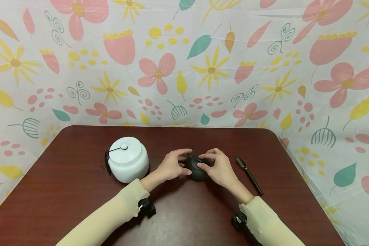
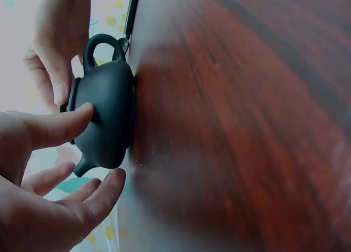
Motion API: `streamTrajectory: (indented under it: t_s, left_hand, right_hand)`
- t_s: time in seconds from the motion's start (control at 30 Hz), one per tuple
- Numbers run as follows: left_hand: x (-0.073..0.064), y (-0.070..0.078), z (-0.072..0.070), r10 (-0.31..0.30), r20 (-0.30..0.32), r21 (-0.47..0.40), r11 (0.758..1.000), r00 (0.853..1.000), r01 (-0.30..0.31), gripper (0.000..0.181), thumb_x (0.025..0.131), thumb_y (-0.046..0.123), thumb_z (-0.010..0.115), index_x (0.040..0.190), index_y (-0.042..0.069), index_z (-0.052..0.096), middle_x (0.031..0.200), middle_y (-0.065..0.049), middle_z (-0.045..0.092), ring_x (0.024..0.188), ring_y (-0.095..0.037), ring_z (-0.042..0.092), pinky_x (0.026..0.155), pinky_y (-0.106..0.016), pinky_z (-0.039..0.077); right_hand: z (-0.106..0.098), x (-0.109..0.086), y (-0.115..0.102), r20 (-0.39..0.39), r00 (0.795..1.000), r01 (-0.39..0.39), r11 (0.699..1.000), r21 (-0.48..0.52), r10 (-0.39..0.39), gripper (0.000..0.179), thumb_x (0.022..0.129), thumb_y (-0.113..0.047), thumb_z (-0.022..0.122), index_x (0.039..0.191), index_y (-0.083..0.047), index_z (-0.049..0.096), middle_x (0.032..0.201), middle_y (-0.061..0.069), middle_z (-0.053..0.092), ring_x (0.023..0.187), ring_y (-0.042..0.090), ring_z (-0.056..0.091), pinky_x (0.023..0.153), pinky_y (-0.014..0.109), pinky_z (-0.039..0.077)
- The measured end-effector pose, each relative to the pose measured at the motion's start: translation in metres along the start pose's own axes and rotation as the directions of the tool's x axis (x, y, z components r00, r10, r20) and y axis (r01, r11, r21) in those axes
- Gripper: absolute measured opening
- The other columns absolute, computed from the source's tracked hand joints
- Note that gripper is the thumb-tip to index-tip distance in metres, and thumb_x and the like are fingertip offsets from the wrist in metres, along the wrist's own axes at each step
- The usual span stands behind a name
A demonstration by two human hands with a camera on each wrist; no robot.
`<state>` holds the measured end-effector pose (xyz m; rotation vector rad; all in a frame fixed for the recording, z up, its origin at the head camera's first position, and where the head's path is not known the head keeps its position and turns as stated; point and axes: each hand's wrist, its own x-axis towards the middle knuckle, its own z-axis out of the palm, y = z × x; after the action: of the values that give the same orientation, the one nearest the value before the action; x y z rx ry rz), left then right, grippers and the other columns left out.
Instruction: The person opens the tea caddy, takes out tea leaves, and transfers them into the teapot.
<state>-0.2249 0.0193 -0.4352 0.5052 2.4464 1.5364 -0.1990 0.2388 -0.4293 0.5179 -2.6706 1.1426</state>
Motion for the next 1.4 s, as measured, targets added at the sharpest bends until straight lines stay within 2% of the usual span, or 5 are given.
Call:
streamTrajectory:
  t_s: [0.23,0.63,1.0,1.23,1.4]
  left_hand:
    - [0.0036,-0.0007,-0.0003,-0.03,0.012,-0.014,0.999,0.999,0.03,0.082,0.079,-0.005,0.09,0.151,0.012,0.058,0.14,-0.011,0.062,0.123,-0.028,0.066,0.092,-0.036,0.058]
    - [0.0062,-0.0029,-0.0026,-0.018,0.04,-0.047,0.999,0.999,0.02,0.089,0.078,-0.004,0.091,0.156,0.013,0.052,0.138,-0.012,0.064,0.127,-0.03,0.063,0.099,-0.042,0.054]
    - [0.0089,-0.0037,-0.0041,-0.069,0.056,-0.083,0.994,0.996,0.074,0.091,0.078,-0.003,0.091,0.157,0.015,0.05,0.138,-0.012,0.063,0.127,-0.027,0.063,0.102,-0.044,0.052]
    - [0.0091,-0.0029,-0.0059,-0.112,0.061,-0.079,0.99,0.992,0.117,0.092,0.077,0.0,0.093,0.157,0.016,0.05,0.134,-0.01,0.064,0.122,-0.025,0.065,0.096,-0.04,0.055]
    - [0.0074,-0.0029,-0.0069,-0.102,0.064,-0.035,0.994,0.993,0.105,0.092,0.075,0.004,0.096,0.156,0.016,0.052,0.131,-0.008,0.064,0.115,-0.023,0.067,0.092,-0.038,0.056]
  right_hand:
    - [-0.0003,-0.0001,0.0003,-0.001,1.0,-0.005,1.0,0.003,0.005,0.024,0.091,-0.008,0.084,0.115,-0.005,0.081,0.111,0.008,0.065,0.098,0.031,0.064,0.087,0.054,0.053]
    - [0.0003,-0.0009,0.0015,-0.014,1.0,-0.007,1.0,0.008,0.008,0.022,0.091,-0.009,0.085,0.113,-0.005,0.082,0.108,0.007,0.066,0.096,0.029,0.065,0.085,0.053,0.053]
    - [0.0007,0.0003,-0.0003,-0.025,0.999,-0.02,1.0,-0.004,0.02,0.019,0.091,-0.009,0.085,0.109,-0.008,0.083,0.105,0.005,0.068,0.094,0.028,0.064,0.083,0.051,0.052]
    - [-0.0008,0.0001,-0.0008,-0.008,1.0,0.006,1.0,-0.005,-0.006,0.018,0.091,-0.006,0.084,0.109,-0.008,0.083,0.104,0.004,0.068,0.091,0.026,0.062,0.08,0.047,0.051]
    - [-0.002,-0.0002,-0.0008,0.018,0.999,0.026,1.0,0.002,-0.026,0.018,0.092,-0.006,0.083,0.109,-0.008,0.083,0.103,0.004,0.067,0.089,0.025,0.061,0.077,0.043,0.051]
